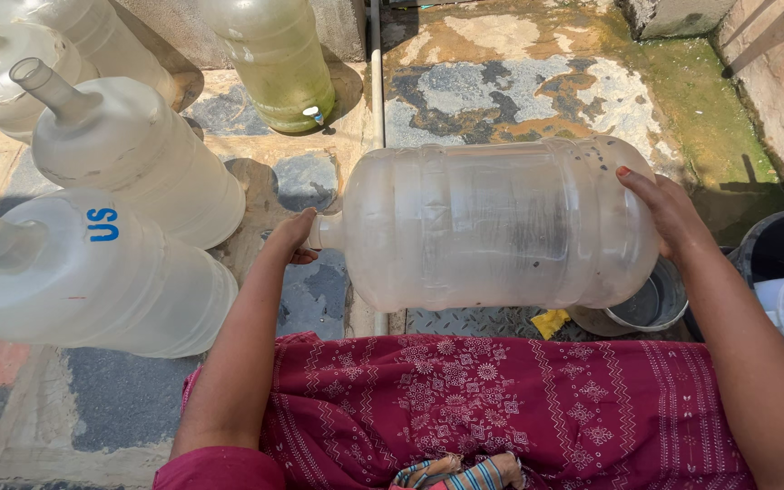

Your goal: The recorder is rinsing out a large plastic water jug. They move the jug under a tap, add water and a small amount of green liquid from a cup, swirl it around to wash the interior, and then pour the contents out.

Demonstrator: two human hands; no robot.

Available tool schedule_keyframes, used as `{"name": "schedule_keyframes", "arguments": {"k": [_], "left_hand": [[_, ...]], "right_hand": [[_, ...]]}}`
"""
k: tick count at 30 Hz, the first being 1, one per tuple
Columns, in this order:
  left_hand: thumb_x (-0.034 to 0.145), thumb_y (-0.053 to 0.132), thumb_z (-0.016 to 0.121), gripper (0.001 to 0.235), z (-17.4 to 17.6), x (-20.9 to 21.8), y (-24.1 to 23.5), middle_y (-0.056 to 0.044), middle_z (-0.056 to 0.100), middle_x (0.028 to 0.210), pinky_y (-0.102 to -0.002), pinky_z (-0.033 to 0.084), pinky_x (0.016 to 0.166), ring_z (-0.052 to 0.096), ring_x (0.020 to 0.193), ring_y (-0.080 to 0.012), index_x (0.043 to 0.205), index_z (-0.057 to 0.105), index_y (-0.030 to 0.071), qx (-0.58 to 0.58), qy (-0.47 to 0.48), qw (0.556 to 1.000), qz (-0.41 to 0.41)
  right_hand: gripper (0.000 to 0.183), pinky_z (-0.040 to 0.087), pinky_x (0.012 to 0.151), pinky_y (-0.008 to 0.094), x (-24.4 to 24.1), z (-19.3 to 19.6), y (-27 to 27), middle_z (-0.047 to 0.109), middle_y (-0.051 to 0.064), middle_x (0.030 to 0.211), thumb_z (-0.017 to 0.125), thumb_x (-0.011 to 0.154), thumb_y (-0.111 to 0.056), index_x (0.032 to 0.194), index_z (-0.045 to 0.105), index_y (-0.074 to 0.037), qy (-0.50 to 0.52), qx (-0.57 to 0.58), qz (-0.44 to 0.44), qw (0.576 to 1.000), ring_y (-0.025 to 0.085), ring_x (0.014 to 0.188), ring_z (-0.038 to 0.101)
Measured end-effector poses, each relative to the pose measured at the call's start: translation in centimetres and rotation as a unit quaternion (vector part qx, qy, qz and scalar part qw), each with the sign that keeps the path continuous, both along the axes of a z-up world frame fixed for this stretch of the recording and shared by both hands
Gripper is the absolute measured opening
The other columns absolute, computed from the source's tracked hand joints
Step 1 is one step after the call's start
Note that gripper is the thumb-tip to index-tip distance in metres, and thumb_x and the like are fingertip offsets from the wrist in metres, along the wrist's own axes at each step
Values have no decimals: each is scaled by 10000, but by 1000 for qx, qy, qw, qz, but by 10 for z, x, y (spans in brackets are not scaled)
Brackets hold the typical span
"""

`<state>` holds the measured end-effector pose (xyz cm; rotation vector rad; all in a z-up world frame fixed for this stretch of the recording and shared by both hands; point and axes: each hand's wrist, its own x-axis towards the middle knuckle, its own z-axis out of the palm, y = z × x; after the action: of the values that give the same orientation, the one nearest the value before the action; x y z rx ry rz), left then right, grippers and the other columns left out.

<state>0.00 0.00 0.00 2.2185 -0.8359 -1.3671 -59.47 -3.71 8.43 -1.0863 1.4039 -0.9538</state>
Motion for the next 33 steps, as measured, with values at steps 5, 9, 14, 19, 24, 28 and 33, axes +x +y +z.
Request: {"name": "schedule_keyframes", "arguments": {"k": [5, 9, 14, 19, 24, 28, 33], "left_hand": [[982, 575, 389, 639, -3, 8, -2, -160, 700, 836, -345, 554, 522, 634, 550, -214, 1185, 624, 16, 10, -5, 1000, -4], [990, 581, 402, 632, -8, 9, -5, -165, 692, 858, -341, 560, 524, 638, 559, -219, 1193, 619, 23, 6, -3, 1000, -2], [983, 623, 469, 633, 14, 21, -7, -117, 672, 922, -323, 574, 548, 660, 595, -211, 1238, 595, 57, -67, 46, 996, 25], [972, 586, 430, 589, 38, 31, -17, -133, 676, 914, -293, 512, 476, 655, 582, -208, 1273, 571, 100, -148, 134, 977, 80], [984, 656, 387, 611, 7, 19, -19, -81, 545, 806, -283, 332, 405, 520, 510, -174, 1169, 531, 92, -74, 99, 987, 98], [978, 572, 395, 526, -28, 18, -8, -71, 534, 780, -294, 318, 391, 511, 494, -175, 1099, 551, 84, 30, 42, 998, 44], [989, 549, 396, 557, -22, 19, 1, -111, 575, 787, -303, 378, 386, 545, 496, -188, 1110, 583, 38, 42, 5, 998, 36]], "right_hand": [[724, 604, 716, 421, 5, -1, 3, 641, 235, 1137, 715, 921, -475, 1292, 530, 119, 29, 38, -41, 998, 275, 897, 715], [701, 591, 728, 389, 10, 5, 2, 678, 219, 1133, 702, 887, -459, 1319, 569, 76, -13, -4, 5, 1000, 257, 895, 717], [693, 553, 840, 347, 6, 18, 14, 665, 163, 1195, 717, 892, -410, 1380, 570, 60, -66, -136, 30, 988, 220, 999, 675], [728, 538, 1027, 329, 1, 34, 18, 619, 117, 1294, 735, 953, -456, 1426, 467, 27, -210, -230, 19, 950, 185, 1191, 635], [804, 551, 922, 372, 8, 20, 14, 618, 149, 1246, 716, 856, -550, 1393, 478, 0, -67, -128, -14, 989, 221, 1115, 656], [795, 570, 828, 433, 12, 1, 10, 667, 220, 1171, 712, 829, -545, 1322, 587, 65, 0, 25, -5, 1000, 310, 989, 691], [770, 582, 838, 420, 8, -24, 9, 668, 190, 1134, 715, 830, -511, 1336, 537, 41, 26, 32, 2, 999, 298, 998, 706]]}}
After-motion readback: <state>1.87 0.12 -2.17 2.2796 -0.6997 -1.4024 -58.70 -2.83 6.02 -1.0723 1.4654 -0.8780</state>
